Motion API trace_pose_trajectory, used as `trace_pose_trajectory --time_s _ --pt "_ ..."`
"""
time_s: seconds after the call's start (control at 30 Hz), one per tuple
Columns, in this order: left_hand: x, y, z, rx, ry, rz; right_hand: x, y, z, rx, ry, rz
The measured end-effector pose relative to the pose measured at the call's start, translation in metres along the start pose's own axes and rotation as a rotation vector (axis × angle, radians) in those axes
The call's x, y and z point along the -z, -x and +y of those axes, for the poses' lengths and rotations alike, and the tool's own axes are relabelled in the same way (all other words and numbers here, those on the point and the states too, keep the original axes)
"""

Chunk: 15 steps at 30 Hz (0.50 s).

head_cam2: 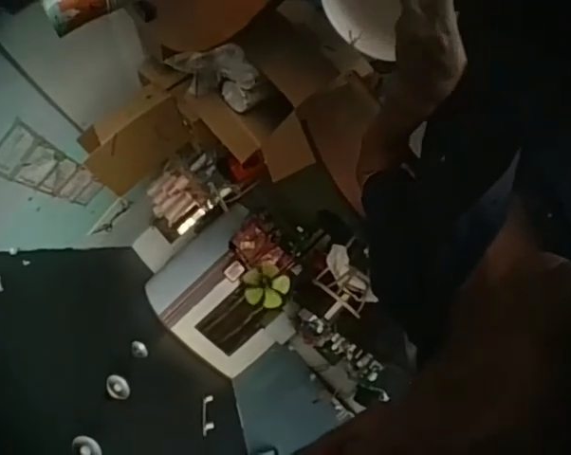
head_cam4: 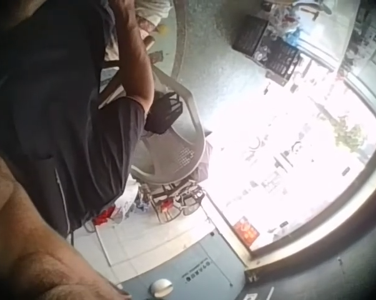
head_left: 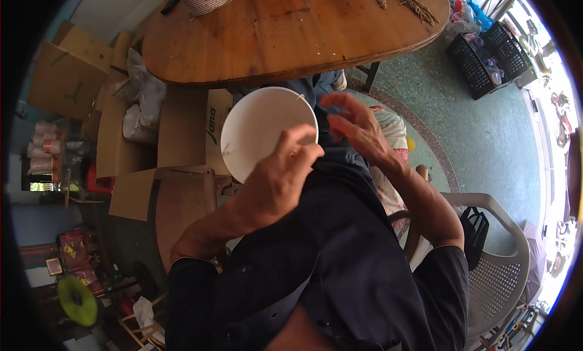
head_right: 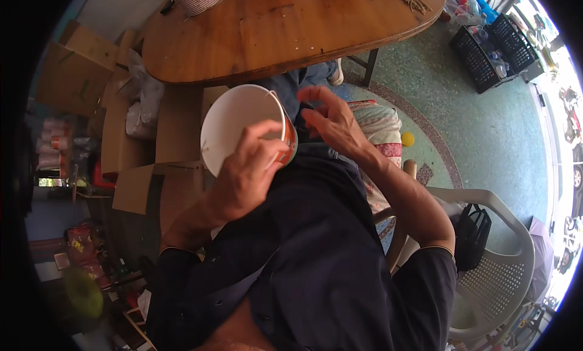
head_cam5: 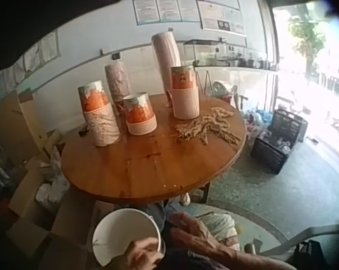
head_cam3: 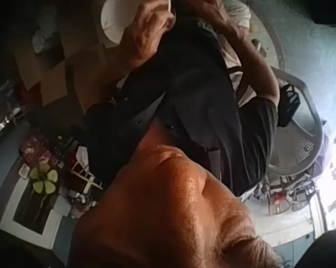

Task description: Attaching string handles to paper buckets by threading the string through holes and securing it.

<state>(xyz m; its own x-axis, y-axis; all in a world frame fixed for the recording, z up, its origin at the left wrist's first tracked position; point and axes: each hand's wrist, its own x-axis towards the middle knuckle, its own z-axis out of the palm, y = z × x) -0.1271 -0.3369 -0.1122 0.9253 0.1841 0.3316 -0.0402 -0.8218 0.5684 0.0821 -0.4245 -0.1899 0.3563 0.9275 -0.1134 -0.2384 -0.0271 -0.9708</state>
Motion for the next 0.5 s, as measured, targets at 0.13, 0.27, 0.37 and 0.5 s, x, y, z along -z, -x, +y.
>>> trace_pose_trajectory --time_s 0.13,0.27,0.37,0.5 --pt "0.05 0.002 -0.008 0.143 0.143 0.001 -0.004 0.005 -0.019 0.22 0.057 -0.058" --pt "0.082 -0.008 -0.012 0.246 0.23 -0.035 -0.017 0.001 -0.025 0.196 0.211 -0.046" --pt "0.1 -0.011 -0.02 0.317 0.328 -0.034 -0.016 -0.003 -0.017 0.09 0.446 -0.054" --pt "0.097 -0.014 -0.058 0.316 0.534 -0.025 -0.017 0.005 -0.027 0.096 0.163 -0.021"
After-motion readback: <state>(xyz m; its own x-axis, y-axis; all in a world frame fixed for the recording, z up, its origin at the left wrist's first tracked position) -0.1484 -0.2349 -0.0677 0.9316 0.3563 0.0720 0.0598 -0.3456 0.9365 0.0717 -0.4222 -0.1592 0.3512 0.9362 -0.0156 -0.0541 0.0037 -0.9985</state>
